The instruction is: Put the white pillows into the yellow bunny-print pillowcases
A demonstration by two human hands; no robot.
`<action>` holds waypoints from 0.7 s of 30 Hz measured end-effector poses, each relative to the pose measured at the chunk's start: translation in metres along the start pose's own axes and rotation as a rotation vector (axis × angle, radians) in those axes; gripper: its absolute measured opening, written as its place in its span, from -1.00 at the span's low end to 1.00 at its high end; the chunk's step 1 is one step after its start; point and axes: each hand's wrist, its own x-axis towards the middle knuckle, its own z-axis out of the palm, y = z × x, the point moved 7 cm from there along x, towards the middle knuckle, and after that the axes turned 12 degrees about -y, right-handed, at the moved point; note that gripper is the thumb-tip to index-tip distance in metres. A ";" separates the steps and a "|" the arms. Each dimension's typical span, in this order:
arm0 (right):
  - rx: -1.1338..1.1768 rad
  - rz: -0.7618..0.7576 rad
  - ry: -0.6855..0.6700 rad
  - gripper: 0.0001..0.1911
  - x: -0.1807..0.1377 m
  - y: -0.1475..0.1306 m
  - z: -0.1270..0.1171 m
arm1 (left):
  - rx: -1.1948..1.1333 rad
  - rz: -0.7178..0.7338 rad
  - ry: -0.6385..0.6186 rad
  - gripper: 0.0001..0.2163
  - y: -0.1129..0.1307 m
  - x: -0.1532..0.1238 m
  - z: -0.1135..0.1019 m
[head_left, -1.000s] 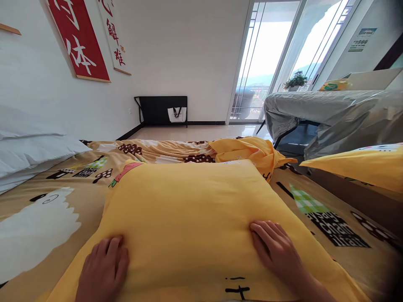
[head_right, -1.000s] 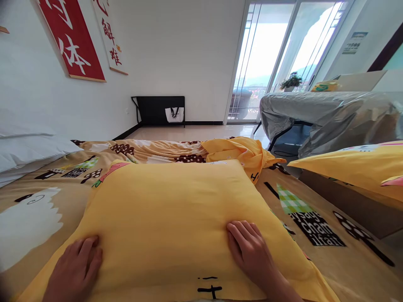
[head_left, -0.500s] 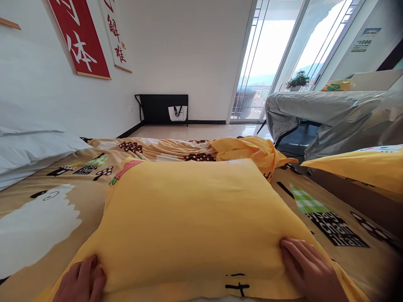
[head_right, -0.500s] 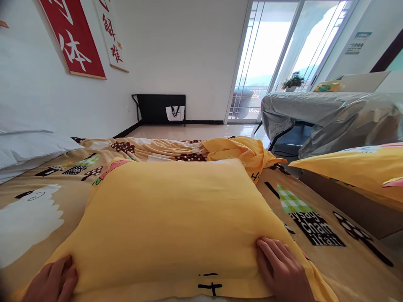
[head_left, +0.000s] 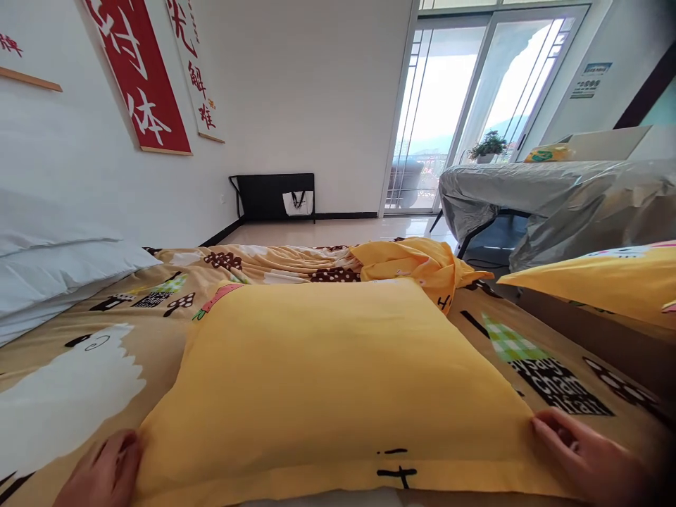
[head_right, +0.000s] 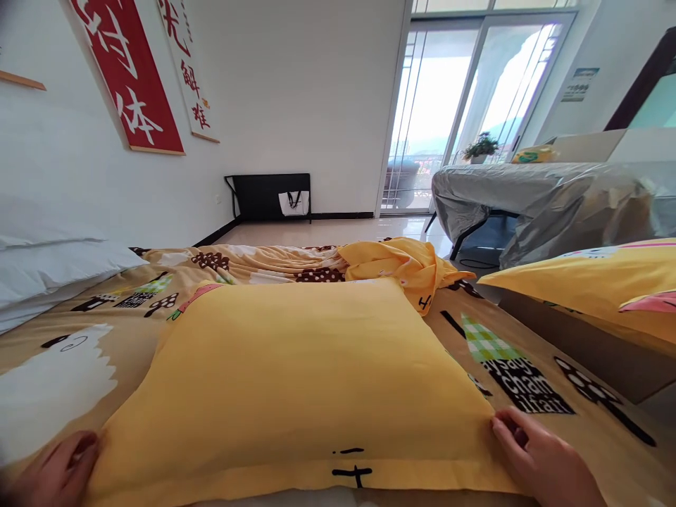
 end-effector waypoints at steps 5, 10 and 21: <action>-0.022 -0.373 0.308 -0.55 -0.002 -0.127 -0.024 | 0.035 0.432 0.194 -0.52 0.159 -0.019 -0.032; -0.314 -0.941 0.135 -0.35 -0.028 -0.271 0.037 | 0.264 0.988 0.058 -0.49 0.332 -0.059 -0.001; -0.346 -0.586 0.197 -0.35 -0.001 -0.162 0.038 | 0.156 0.321 0.142 -0.45 0.156 0.005 0.013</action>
